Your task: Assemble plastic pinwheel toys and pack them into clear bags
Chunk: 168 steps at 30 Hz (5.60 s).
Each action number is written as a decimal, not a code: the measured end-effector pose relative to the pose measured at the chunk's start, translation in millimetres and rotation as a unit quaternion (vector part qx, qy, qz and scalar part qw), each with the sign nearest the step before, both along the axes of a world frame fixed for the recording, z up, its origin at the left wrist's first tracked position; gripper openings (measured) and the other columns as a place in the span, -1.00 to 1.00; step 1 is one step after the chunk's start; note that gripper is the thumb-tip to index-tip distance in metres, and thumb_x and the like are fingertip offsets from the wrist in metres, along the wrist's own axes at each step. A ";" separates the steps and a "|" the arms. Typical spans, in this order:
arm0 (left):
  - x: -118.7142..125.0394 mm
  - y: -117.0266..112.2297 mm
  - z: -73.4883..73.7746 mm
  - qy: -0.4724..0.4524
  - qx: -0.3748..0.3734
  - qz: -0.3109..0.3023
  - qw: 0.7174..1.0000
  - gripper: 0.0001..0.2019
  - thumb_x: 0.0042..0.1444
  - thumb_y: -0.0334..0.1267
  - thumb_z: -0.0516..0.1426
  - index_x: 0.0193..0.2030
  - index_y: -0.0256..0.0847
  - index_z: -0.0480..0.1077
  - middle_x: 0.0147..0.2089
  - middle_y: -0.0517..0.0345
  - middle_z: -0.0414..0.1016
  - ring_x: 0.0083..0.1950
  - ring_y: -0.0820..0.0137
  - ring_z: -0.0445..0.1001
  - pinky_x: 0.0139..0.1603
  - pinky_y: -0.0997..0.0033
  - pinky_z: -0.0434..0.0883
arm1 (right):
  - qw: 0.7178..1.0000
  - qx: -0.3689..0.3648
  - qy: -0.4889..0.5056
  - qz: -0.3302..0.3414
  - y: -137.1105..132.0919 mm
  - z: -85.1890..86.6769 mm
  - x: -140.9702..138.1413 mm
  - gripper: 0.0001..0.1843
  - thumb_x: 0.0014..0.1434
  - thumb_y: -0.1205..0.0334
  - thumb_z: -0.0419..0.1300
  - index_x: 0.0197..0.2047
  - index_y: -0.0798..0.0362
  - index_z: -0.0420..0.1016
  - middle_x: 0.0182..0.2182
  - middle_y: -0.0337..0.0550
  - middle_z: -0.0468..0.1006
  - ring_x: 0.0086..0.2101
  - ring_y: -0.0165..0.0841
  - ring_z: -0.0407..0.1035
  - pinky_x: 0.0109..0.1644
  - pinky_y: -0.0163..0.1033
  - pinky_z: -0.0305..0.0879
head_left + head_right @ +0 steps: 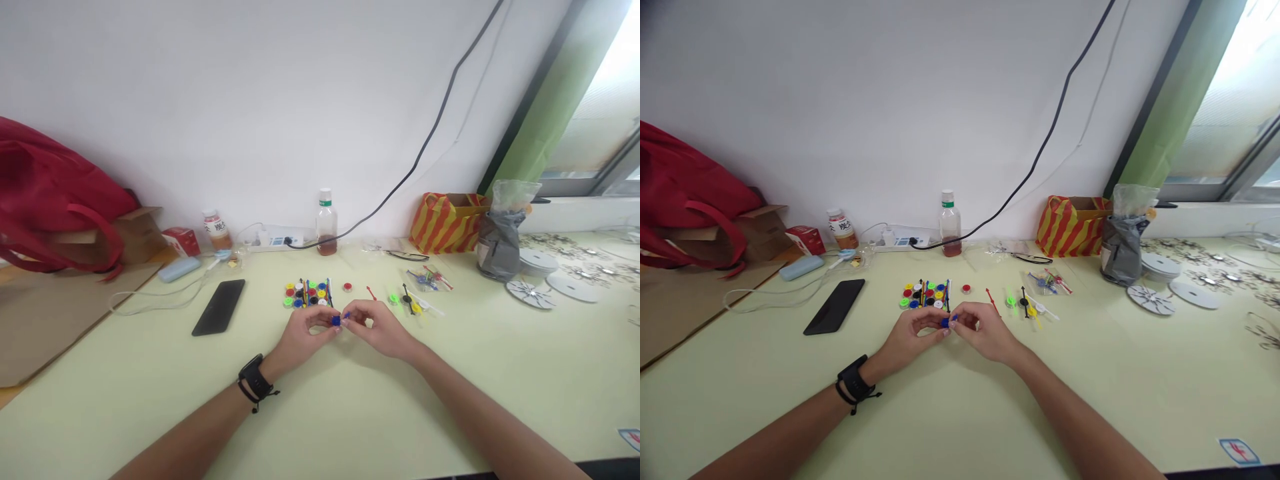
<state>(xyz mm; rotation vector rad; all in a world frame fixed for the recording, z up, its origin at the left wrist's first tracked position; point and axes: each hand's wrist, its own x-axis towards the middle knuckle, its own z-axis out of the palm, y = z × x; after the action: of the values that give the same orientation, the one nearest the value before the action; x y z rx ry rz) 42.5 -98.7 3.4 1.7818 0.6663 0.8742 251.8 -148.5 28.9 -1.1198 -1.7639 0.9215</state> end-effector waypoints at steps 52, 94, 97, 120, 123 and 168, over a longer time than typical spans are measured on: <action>-1.8 -2.5 14.5 -0.033 -0.063 -0.040 0.997 -0.73 0.17 -0.16 0.33 -0.05 -0.23 0.57 0.03 -0.06 0.59 0.04 0.22 0.57 0.14 0.20 0.53 | 0.982 -0.082 0.170 -0.020 4.9 0.5 0.0 -0.60 0.25 -0.09 0.25 0.01 0.00 0.47 -0.47 -0.34 0.23 -0.48 -0.41 0.21 -0.34 -0.24 0.17; -3.1 9.0 2.5 -0.083 -0.114 0.028 0.990 -0.71 0.09 -0.17 0.39 -0.09 -0.23 0.58 -0.11 0.03 0.64 -0.08 0.29 0.62 0.04 0.25 0.59 | 0.997 0.006 0.065 -0.043 1.4 -6.7 0.6 -0.51 0.40 -0.07 0.04 -0.49 0.03 0.35 -0.45 -0.21 0.33 -0.49 -0.41 0.18 -0.42 -0.25 0.13; -2.7 9.1 4.2 -0.082 -0.114 0.034 0.990 -0.70 0.07 -0.16 0.40 -0.10 -0.24 0.58 -0.11 0.03 0.64 -0.08 0.28 0.62 0.05 0.23 0.58 | 0.997 -0.028 0.069 -0.012 4.2 -6.4 2.0 -0.37 0.39 -0.14 0.04 -0.63 0.02 0.11 -0.59 -0.29 0.15 -0.54 -0.44 0.06 -0.43 -0.25 0.05; 0.1 5.2 4.0 -0.066 -0.108 0.011 0.992 -0.64 0.15 -0.08 0.35 0.00 -0.23 0.53 -0.13 0.00 0.64 -0.10 0.27 0.61 -0.03 0.25 0.58 | 0.998 0.051 0.011 -0.027 1.3 -5.8 -5.4 -0.71 0.36 -0.04 0.14 -0.10 0.00 0.49 -0.30 -0.17 0.51 -0.40 -0.38 0.37 -0.33 -0.27 0.32; -0.3 3.8 1.7 -0.017 -0.084 0.023 0.996 -0.60 0.21 -0.04 0.29 0.10 -0.19 0.50 -0.16 0.03 0.63 -0.12 0.29 0.60 -0.04 0.28 0.55 | 0.994 0.066 -0.027 -0.084 8.7 -9.8 5.5 -0.75 0.37 0.02 0.11 -0.15 0.02 0.46 -0.41 -0.21 0.50 -0.44 -0.37 0.34 -0.38 -0.27 0.25; -0.5 -0.3 -0.3 0.084 -0.017 0.026 0.996 -0.76 0.20 -0.09 0.26 -0.11 -0.20 0.58 -0.26 0.07 0.60 -0.23 0.32 0.51 -0.16 0.34 0.41 | 0.966 0.063 -0.159 -0.196 33.1 -30.4 42.3 -0.81 0.32 0.19 0.07 -0.04 0.02 0.38 -0.30 -0.17 0.53 -0.35 -0.31 0.38 -0.24 -0.21 0.28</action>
<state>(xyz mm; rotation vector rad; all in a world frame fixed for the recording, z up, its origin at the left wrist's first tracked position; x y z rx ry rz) 42.0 -99.0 3.1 1.8271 0.8343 0.7483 294.1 -115.4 -1.5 -1.5250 -1.7286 0.4009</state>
